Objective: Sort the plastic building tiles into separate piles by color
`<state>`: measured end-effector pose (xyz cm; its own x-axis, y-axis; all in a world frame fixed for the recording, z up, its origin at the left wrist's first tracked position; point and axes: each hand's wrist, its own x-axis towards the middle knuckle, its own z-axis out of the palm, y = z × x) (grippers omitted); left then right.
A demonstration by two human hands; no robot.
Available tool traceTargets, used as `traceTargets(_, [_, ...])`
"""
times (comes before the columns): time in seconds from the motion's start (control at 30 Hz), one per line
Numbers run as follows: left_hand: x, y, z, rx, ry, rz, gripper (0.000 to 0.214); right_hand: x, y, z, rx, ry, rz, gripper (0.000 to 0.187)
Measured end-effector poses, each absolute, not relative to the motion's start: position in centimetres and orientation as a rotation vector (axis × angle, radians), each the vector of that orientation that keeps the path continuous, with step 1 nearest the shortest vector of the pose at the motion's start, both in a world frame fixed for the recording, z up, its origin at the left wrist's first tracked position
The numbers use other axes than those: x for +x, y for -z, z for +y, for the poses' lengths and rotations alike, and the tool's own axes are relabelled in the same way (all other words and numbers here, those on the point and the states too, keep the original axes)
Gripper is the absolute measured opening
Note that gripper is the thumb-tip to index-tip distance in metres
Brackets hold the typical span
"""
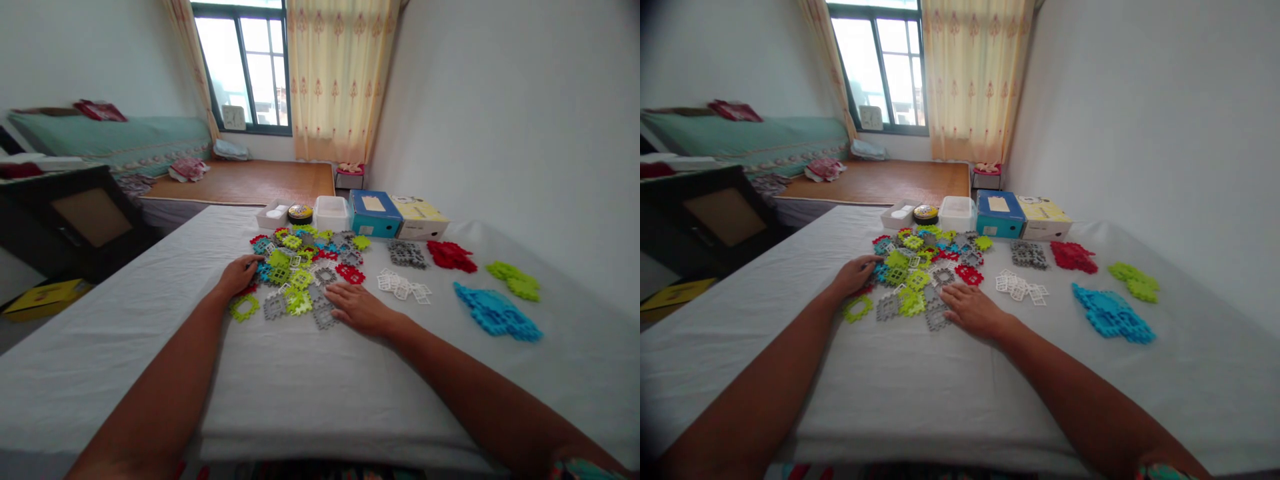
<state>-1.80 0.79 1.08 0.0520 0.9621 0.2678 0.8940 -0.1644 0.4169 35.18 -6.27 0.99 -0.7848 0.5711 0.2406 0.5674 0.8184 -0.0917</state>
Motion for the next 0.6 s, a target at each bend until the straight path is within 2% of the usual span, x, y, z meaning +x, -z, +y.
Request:
traceTargets(0.17, [-1.8, -1.2, 0.7, 2.167, -0.713, 1.954, 0.046, 36.0, -1.1, -5.6, -0.846, -0.07, -2.708, 0.028])
traceTargets(0.4, [-1.9, -1.0, 0.8, 2.175, -0.75, 1.939, 0.045, 36.3, -1.2, -5.4, -0.957, -0.032, -2.655, 0.019])
traceTargets(0.6, [-1.7, -1.2, 0.7, 2.165, -0.739, 1.955, 0.044, 36.2, -1.7, -5.7, -1.002, 0.141, -2.707, 0.02])
